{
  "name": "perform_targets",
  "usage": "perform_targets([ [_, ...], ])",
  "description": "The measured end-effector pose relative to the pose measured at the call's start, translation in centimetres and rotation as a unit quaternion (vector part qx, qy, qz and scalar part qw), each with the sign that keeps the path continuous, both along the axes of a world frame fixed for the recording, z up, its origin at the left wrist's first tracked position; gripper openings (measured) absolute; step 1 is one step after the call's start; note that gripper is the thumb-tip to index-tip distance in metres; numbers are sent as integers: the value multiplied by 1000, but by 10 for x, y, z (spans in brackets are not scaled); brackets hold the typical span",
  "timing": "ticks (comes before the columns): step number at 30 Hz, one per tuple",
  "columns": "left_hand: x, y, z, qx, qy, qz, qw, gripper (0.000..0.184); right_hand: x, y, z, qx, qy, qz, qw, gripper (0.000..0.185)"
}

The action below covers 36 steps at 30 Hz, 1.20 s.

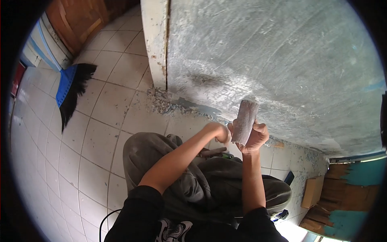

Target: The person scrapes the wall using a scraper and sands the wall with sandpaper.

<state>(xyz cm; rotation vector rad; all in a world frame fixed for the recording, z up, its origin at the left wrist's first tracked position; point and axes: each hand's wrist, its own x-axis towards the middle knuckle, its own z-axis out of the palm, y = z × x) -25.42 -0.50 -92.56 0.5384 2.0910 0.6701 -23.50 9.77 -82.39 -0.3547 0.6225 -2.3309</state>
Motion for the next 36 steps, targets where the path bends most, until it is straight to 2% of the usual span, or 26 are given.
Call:
perform_targets([
  [1, 14, -17, 6, 72, 107, 121, 984, 38, -2, 8, -1, 31, -9, -10, 999, 46],
  [2, 16, -23, 27, 70, 110, 115, 985, 38, -3, 11, 2, 29, -6, -16, 999, 46],
  [4, 18, -34, 78, 258, 90, 207, 939, 42, -6, 13, 10, 75, -28, -29, 996, 48],
  [5, 23, -35, 94, 256, 90, 203, 941, 42, -11, 18, 13, 96, 25, 5, 995, 46],
  [6, 30, -34, 108, 336, -1, 306, 891, 47, -14, 18, 14, 94, 24, 2, 995, 46],
  [7, 35, -32, 116, 405, -92, 401, 816, 53, -16, 18, 14, 174, 63, -25, 982, 44],
  [8, 39, -27, 119, 403, -91, 400, 818, 53, -17, 18, 15, 253, 102, -50, 961, 42],
  [10, 44, -16, 122, 592, -168, 470, 633, 68, -19, 22, 18, 262, 102, -46, 959, 38],
  [11, 43, -12, 122, 591, -176, 489, 617, 80, -20, 26, 19, 273, 102, -39, 956, 33],
  [12, 42, -12, 122, 588, -178, 487, 621, 80, -21, 31, 20, 284, 101, -34, 953, 29],
  [14, 39, -13, 126, 578, -199, 520, 597, 75, -26, 42, 16, 326, 102, -33, 939, 28],
  [15, 43, -7, 134, 598, -149, 515, 596, 60, -29, 47, 13, 370, 106, -24, 922, 27],
  [16, 44, -4, 129, 593, -153, 512, 602, 60, -30, 53, 8, 367, 101, -31, 924, 27],
  [18, 44, -1, 115, 502, -4, 522, 690, 44, -33, 62, -7, 356, 117, 35, 927, 31],
  [21, 60, 27, 144, 463, 315, 550, 619, 31, -30, 58, -17, 344, 114, 39, 931, 34],
  [22, 58, 35, 147, 438, 479, 512, 563, 33, -31, 58, -18, 361, 115, 48, 924, 34],
  [23, 56, 28, 151, 374, 603, 446, 545, 34, -32, 58, -25, 373, 121, 56, 918, 35],
  [24, 52, 13, 154, 304, 714, 370, 511, 36, -33, 58, -27, 371, 115, 47, 920, 35],
  [25, 50, 1, 157, 220, 762, 335, 509, 32, -32, 57, -30, 388, 118, 62, 912, 35],
  [26, 48, -12, 159, 131, 804, 295, 499, 28, -32, 56, -32, 402, 123, 81, 904, 35],
  [28, 39, -35, 143, 44, 786, 300, 539, 29, -32, 52, -36, 406, 118, 93, 901, 36],
  [30, 25, -51, 113, 26, 747, 321, 581, 34, -34, 50, -40, 427, 127, 122, 887, 36],
  [32, 18, -50, 83, -8, 729, 280, 624, 43, -34, 50, -42, 429, 127, 129, 885, 36],
  [34, 11, -42, 49, -120, 687, 203, 687, 61, -35, 52, -51, 445, 141, 116, 877, 38],
  [35, 6, -39, 28, -216, 728, 174, 627, 53, -34, 53, -56, 456, 136, 101, 874, 39],
  [36, 5, -44, 25, -222, 729, 174, 624, 53, -34, 55, -61, 452, 140, 103, 875, 39],
])
